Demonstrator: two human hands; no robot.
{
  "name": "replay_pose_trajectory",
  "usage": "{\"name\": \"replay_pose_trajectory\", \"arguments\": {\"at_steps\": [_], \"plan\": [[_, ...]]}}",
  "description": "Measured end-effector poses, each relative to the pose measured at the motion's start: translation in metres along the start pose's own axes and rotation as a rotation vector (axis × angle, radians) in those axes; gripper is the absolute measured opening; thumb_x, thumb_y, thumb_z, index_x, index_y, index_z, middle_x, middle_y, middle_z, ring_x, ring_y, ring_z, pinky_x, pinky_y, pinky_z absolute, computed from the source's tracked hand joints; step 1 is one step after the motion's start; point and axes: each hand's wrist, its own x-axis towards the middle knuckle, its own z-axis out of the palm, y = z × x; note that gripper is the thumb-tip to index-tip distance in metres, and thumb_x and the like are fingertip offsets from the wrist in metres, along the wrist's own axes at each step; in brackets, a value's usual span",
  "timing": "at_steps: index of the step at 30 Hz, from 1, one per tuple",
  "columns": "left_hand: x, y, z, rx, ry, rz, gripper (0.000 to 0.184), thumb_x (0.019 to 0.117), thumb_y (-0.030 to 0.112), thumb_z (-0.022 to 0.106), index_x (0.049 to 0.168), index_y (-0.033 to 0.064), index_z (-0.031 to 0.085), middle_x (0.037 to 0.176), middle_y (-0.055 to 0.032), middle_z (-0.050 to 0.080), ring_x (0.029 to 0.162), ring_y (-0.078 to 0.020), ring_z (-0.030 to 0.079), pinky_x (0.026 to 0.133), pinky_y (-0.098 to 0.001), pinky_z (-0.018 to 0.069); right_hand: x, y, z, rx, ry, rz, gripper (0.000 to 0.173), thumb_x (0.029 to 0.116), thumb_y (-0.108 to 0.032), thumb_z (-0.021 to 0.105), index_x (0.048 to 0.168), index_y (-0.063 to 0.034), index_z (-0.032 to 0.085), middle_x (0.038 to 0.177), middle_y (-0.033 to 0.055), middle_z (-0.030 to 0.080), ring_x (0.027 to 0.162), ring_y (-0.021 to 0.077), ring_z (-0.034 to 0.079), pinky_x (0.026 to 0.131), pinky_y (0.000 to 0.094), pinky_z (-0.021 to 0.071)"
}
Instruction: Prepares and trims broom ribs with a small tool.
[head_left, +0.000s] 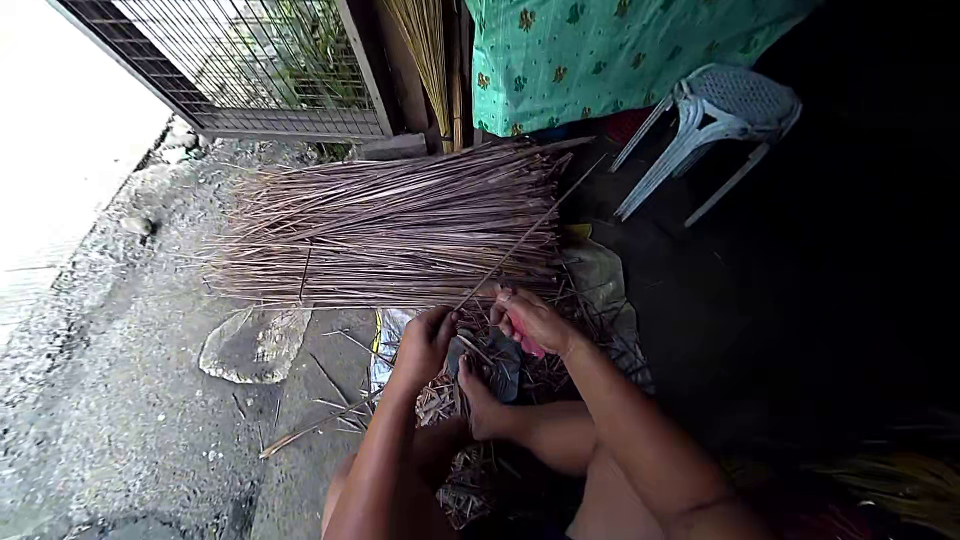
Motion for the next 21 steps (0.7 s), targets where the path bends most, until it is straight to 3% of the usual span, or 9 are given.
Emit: {"name": "replay_pose_trajectory", "arguments": {"at_steps": [1, 4, 7, 9, 11, 15, 18, 21], "plan": [[0.0, -0.002, -0.003, 0.007, 0.01, -0.001, 0.029, 0.1081, 0.025, 0.049, 0.105, 0.0065, 0.071, 0.074, 0.0025, 0.063, 0.062, -0.0046, 0.057, 0.062, -0.0254, 0.0507, 0.001, 0.001, -0.004, 0.026, -0.042, -0.014, 0.047, 0.1084, -0.036, 0.03, 0.138, -0.0071, 0.053, 0.087, 0.0009, 0.064, 0.062, 0.0066, 0.054, 0.058, 0.0221, 0.0477], [0.0, -0.005, -0.006, -0.019, 0.018, 0.018, 0.027, 0.1083, 0.023, 0.048, 0.112, 0.0066, 0.069, 0.076, 0.0013, 0.064, 0.065, -0.0067, 0.06, 0.066, -0.028, 0.0539, 0.005, 0.005, -0.012, 0.053, -0.069, -0.065, 0.05, 0.107, -0.038, 0.029, 0.132, -0.0055, 0.058, 0.094, 0.0013, 0.065, 0.072, 0.0079, 0.058, 0.065, 0.0232, 0.0503], [-0.002, -0.005, -0.009, -0.074, -0.005, 0.054, 0.025, 0.1072, 0.019, 0.048, 0.119, 0.0072, 0.067, 0.077, 0.0004, 0.065, 0.065, -0.0079, 0.061, 0.065, -0.0279, 0.0545, 0.004, 0.002, -0.012, -0.077, 0.001, -0.107, 0.04, 0.1102, -0.032, 0.04, 0.125, -0.0031, 0.064, 0.092, 0.0035, 0.065, 0.075, 0.0107, 0.062, 0.069, 0.0268, 0.0548], [-0.002, -0.005, -0.008, -0.099, -0.002, 0.077, 0.022, 0.1048, 0.016, 0.048, 0.112, 0.0064, 0.067, 0.075, 0.0006, 0.063, 0.06, -0.0072, 0.058, 0.059, -0.0266, 0.0518, 0.001, 0.0, -0.009, -0.105, 0.048, -0.129, 0.033, 0.1086, -0.026, 0.048, 0.118, -0.0007, 0.066, 0.083, 0.0047, 0.067, 0.066, 0.0113, 0.064, 0.062, 0.0274, 0.0573], [-0.003, -0.003, -0.006, -0.099, 0.017, 0.088, 0.021, 0.1039, 0.017, 0.05, 0.107, 0.0064, 0.067, 0.074, 0.0018, 0.063, 0.059, -0.0058, 0.056, 0.057, -0.0248, 0.0498, 0.0, -0.001, -0.005, -0.087, 0.054, -0.148, 0.033, 0.1094, -0.026, 0.047, 0.114, -0.0002, 0.066, 0.077, 0.0055, 0.067, 0.058, 0.0122, 0.064, 0.055, 0.0274, 0.0577], [-0.003, 0.002, -0.004, -0.058, 0.055, 0.108, 0.021, 0.1066, 0.02, 0.053, 0.107, 0.0062, 0.069, 0.076, 0.0024, 0.064, 0.065, -0.0046, 0.059, 0.063, -0.0237, 0.0517, -0.001, -0.006, -0.004, -0.218, -0.045, -0.038, 0.039, 0.1115, -0.033, 0.041, 0.113, -0.0025, 0.066, 0.083, 0.0046, 0.068, 0.065, 0.0124, 0.067, 0.064, 0.0292, 0.0603], [-0.004, 0.0, -0.009, -0.045, 0.017, 0.129, 0.023, 0.107, 0.021, 0.052, 0.107, 0.0054, 0.07, 0.079, 0.0016, 0.065, 0.064, -0.0043, 0.058, 0.062, -0.0232, 0.051, -0.004, -0.008, -0.008, -0.154, -0.149, -0.018, 0.039, 0.1104, -0.033, 0.044, 0.118, -0.0026, 0.066, 0.076, 0.0021, 0.066, 0.05, 0.0071, 0.055, 0.048, 0.0223, 0.05], [-0.006, 0.0, -0.014, -0.094, -0.031, 0.178, 0.024, 0.1068, 0.02, 0.053, 0.105, 0.005, 0.071, 0.084, 0.0019, 0.067, 0.069, -0.0029, 0.06, 0.066, -0.0219, 0.0515, -0.007, -0.014, -0.012, -0.065, -0.184, -0.121, 0.03, 0.1059, -0.029, 0.054, 0.106, -0.0028, 0.07, 0.068, -0.0013, 0.065, 0.046, 0.0036, 0.054, 0.043, 0.0192, 0.0472]]}}
